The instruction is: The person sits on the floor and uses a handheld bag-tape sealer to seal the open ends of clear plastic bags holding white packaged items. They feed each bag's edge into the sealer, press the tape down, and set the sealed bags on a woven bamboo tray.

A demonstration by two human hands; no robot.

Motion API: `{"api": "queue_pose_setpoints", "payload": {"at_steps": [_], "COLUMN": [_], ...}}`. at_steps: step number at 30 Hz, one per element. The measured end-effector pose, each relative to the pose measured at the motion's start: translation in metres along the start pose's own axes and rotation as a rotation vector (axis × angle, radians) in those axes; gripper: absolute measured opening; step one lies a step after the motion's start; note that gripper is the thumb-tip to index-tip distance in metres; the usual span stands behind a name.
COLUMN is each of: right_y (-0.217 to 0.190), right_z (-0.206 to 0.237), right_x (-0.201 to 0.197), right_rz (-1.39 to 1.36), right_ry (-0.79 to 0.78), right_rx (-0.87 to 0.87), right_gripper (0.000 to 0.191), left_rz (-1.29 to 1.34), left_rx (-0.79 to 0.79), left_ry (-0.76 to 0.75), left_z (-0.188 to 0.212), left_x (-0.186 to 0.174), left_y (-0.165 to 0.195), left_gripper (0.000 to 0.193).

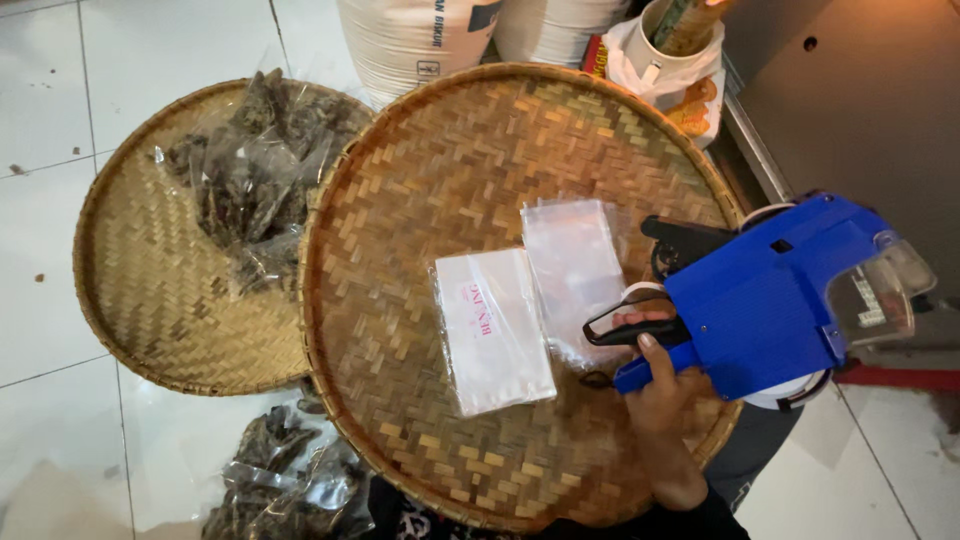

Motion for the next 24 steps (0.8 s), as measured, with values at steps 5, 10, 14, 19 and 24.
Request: {"api": "queue_pose_setpoints", "payload": {"at_steps": [5,10,14,19,24], "right_y": [-0.011,-0.007,-0.003,-0.002,-0.006], "right_z": [0.003,0.005,0.002,0.006,0.010], "right_x": [0.016,0.015,0.017,0.019,0.027], "right_rz": [0.102,-0.049,-0.038,-0.005,0.153], "right_ry": [0.001,-0.001,-0.029,-0.028,-0.049], "right_rx": [-0.019,-0.025,-0.064,-0.044,-0.044], "right_gripper": [0.018,0.022,0.022,0.024,0.017], "left_rz": [-0.024,-0.044,-0.057,-0.075,-0.092], "left_rx": [0.011,0.027,0.036,0.054,0.077], "left_ry": [-0.007,-0.014,-0.017,-0.023,-0.031], "left_z": [-0.003,-0.004,-0.004,-0.006,-0.006], "left_x": [0.000,0.000,0.000,-0.002,-0.002], "left_y": [-0.005,-0.009,-0.011,-0.012,-0.010], "left_gripper": [0.032,0.038,0.042,0.047,0.053]}}
Point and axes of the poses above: each hand's wrist, its own z-axis away from the middle knuckle, its own x-axis out of the palm, y = z × x, the point moved 5 cm from there along -z, towards the middle knuckle, and after that the axes turned 5 degrees about z, right-handed, at the moved point
